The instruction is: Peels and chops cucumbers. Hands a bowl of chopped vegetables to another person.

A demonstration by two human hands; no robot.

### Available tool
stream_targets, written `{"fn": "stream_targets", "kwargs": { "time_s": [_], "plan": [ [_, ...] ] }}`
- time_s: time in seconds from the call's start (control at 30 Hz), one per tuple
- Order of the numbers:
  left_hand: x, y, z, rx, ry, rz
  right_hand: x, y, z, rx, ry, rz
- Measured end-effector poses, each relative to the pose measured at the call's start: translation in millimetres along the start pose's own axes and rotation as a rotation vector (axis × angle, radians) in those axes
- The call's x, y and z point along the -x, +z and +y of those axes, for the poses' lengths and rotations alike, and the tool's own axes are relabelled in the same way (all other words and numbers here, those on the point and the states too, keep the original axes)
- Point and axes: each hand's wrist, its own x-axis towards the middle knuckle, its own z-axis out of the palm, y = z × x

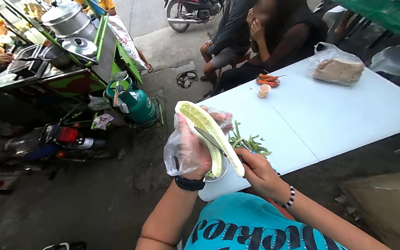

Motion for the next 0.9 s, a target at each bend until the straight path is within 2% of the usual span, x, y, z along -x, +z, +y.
{"fn": "stream_targets", "kwargs": {
  "time_s": [0.1,0.2,0.33,0.43,0.7,0.9],
  "plan": [
    [0,1,6,-0.027,0.009,-0.111,0,-4,-6,0.073,-0.056,0.039],
    [-6,-3,14,-0.025,0.133,-0.233,-1,-6,-13,0.123,-0.122,0.048],
    [-9,-1,26,0.020,0.288,-0.287,-1,-7,-20,0.141,-0.135,0.037],
    [-7,2,26,0.079,0.278,-0.256,1,-9,-22,0.156,-0.124,0.024],
    [-6,-3,9,0.116,0.155,-0.016,5,-11,-11,0.197,-0.042,0.000],
    [-10,-15,-1,0.101,0.117,-0.015,6,-9,0,0.179,0.003,-0.010]
  ]
}}
